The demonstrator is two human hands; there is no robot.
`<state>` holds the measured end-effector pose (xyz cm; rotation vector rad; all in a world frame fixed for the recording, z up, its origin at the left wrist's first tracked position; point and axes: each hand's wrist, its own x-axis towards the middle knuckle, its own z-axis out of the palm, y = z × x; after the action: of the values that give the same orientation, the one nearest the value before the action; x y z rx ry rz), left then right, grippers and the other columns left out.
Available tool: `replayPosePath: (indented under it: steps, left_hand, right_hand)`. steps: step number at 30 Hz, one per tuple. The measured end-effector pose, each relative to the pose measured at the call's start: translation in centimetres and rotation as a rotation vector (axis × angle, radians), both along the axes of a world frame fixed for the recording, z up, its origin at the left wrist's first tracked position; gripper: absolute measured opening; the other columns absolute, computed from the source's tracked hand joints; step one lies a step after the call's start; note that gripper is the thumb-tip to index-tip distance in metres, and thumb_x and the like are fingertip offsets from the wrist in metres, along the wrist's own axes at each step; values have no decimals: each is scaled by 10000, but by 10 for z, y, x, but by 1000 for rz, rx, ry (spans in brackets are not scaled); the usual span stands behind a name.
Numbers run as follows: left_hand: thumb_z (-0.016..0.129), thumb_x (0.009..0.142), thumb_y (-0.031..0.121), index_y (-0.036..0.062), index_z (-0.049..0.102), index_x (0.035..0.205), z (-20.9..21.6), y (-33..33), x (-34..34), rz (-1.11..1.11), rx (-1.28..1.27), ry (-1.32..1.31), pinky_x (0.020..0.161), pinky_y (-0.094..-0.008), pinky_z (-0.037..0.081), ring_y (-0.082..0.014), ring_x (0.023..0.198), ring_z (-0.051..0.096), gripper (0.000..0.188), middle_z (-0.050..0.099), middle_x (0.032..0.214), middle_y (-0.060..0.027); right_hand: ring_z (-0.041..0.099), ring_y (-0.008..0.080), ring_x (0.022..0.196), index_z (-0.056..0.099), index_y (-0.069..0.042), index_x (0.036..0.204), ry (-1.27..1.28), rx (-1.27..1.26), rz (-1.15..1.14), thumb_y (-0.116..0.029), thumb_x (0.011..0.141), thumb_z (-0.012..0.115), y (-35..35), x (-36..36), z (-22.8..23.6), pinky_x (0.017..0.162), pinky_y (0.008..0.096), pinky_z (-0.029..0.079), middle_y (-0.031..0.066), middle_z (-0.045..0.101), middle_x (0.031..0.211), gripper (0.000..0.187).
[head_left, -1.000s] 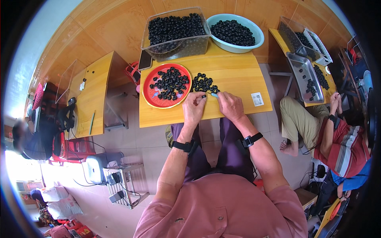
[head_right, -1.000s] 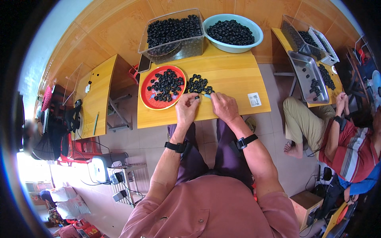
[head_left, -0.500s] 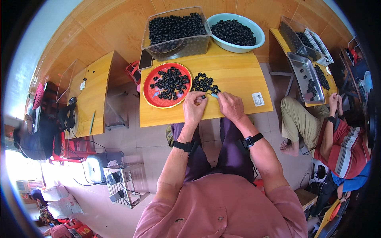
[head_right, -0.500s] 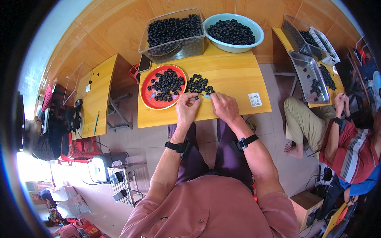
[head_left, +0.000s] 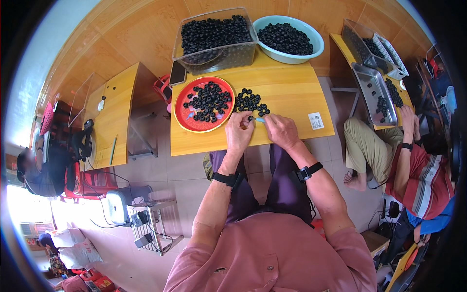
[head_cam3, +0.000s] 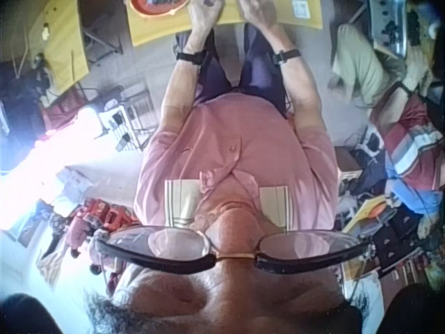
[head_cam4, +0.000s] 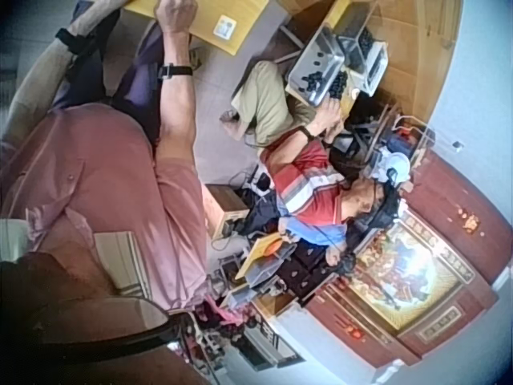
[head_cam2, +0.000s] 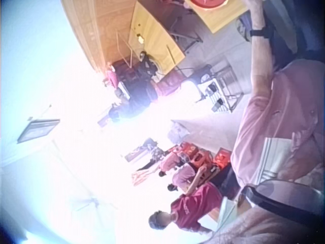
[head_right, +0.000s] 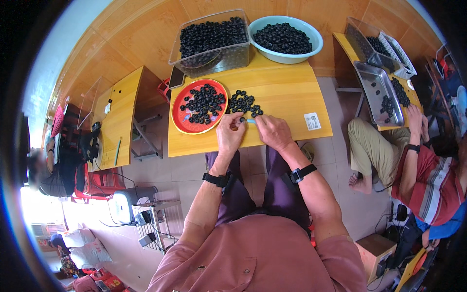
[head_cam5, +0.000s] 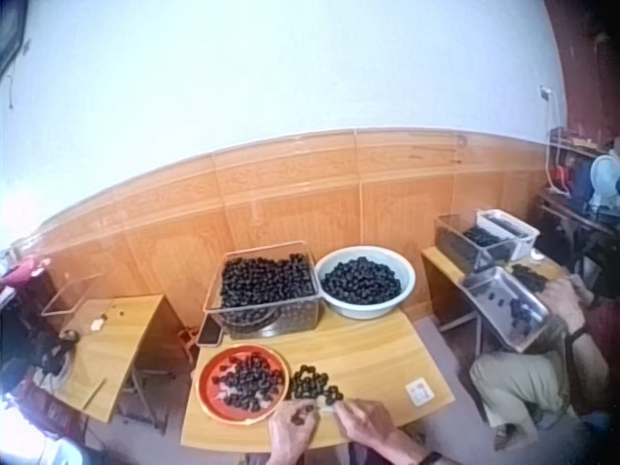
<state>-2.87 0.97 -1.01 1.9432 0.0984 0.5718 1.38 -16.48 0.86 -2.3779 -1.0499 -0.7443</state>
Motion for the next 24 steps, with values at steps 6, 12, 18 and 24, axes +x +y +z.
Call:
replayPosePath:
  steps: [6,12,18,24]
  left_hand:
    - [786,840,3,27,730,1124,1,-1,0,-8,28,3,717,-262,571,-127,765,672,290,653,934,-59]
    - [782,856,-3,12,704,1158,2,-1,0,-37,-85,38,731,-253,566,-104,786,666,312,680,939,-55]
    - [773,863,-16,-8,683,1176,2,-1,-1,-55,-172,77,736,-237,555,-81,793,651,326,694,925,-46]
    - [765,857,-33,-5,673,1175,0,1,-1,-67,-236,95,738,-232,554,-83,793,654,332,689,929,-45]
  right_hand:
    - [670,252,681,600,-68,855,4,0,12,-86,922,635,0,0,1,586,392,543,77,606,724,77]
    - [670,254,680,595,-63,846,16,-5,7,-86,918,636,0,0,0,586,396,544,80,601,719,86]
    - [670,259,683,595,-64,847,14,1,6,-86,919,632,0,-1,0,589,403,545,83,598,718,84]
    - [672,262,682,589,-72,845,38,-16,-35,-95,930,621,0,2,-2,574,409,540,81,599,720,94]
